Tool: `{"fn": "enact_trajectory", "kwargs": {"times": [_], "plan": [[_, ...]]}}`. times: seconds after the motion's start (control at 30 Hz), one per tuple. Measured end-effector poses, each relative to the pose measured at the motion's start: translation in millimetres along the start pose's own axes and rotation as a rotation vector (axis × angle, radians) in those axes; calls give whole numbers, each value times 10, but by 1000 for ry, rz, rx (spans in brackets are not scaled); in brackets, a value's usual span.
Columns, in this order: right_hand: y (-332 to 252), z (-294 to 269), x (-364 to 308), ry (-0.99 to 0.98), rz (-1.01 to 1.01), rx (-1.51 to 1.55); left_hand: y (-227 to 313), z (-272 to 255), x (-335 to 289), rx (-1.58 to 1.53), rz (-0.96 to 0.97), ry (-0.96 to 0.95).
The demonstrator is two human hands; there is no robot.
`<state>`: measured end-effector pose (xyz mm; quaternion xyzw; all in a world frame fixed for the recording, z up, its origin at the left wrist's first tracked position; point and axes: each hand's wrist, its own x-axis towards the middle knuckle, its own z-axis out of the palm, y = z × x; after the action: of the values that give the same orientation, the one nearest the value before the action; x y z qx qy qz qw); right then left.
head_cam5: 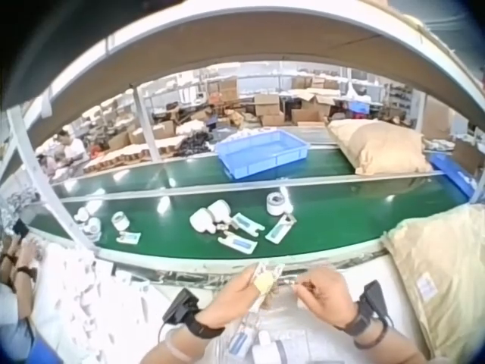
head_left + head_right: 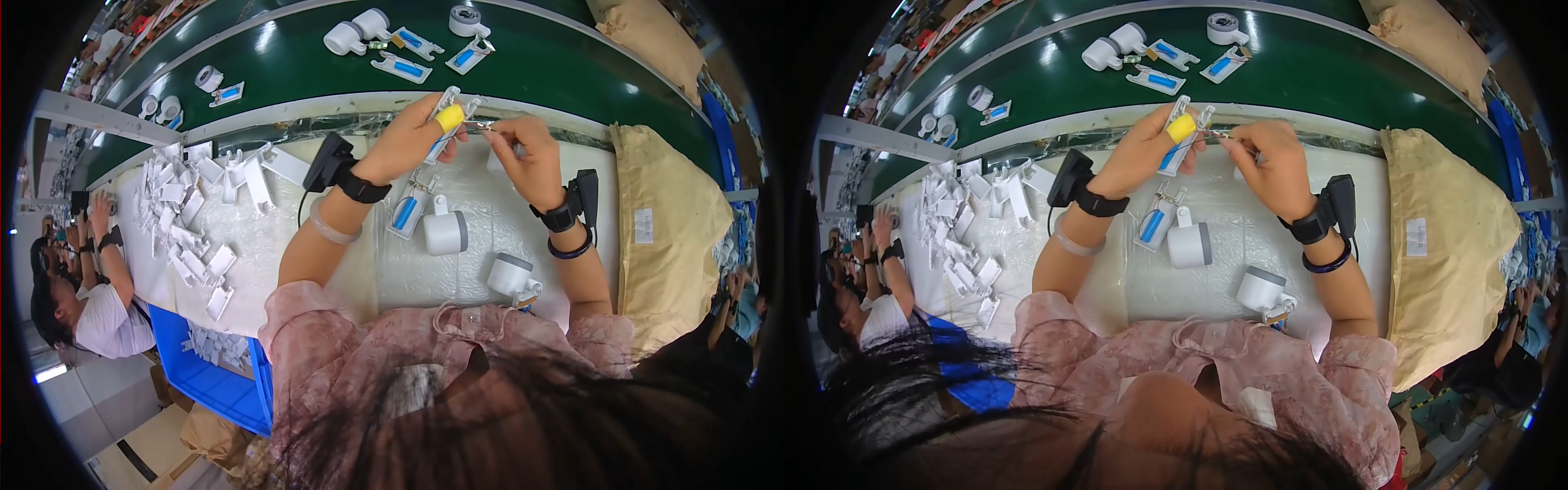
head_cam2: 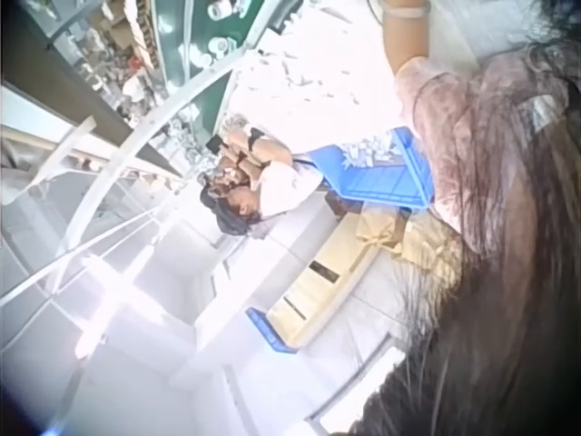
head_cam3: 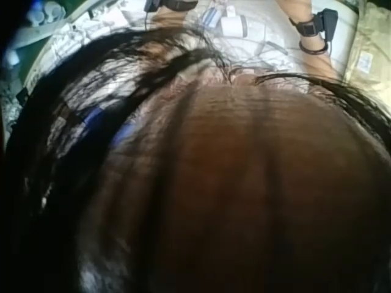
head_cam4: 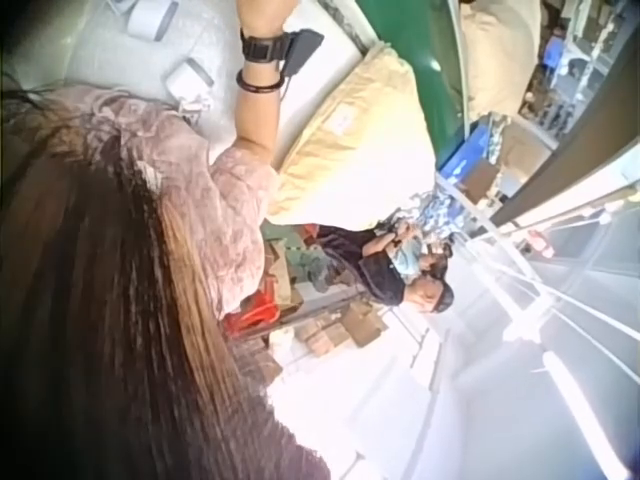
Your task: The person assembles electronic devices by hand, connecting wires to circuit boards, fitting batteries into plastic housings, and snapping the components together. They pick up parts from the table, join them, and place the assembled units onto a green conveyor belt.
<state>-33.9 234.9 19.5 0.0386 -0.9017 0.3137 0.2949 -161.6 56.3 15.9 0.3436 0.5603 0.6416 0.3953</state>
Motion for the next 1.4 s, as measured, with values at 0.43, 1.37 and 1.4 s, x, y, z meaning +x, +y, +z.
{"fn": "enact_trajectory", "kwargs": {"times": [0.43, 1.37, 1.4], "plan": [[5, 99, -32, 158, -127, 8, -72, 301, -10, -181, 66, 154], [33, 133, -57, 227, -260, 40, -109, 398, -83, 117, 169, 135], [40, 132, -56, 225, -263, 33, -106, 402, -83, 116, 169, 135]]}}
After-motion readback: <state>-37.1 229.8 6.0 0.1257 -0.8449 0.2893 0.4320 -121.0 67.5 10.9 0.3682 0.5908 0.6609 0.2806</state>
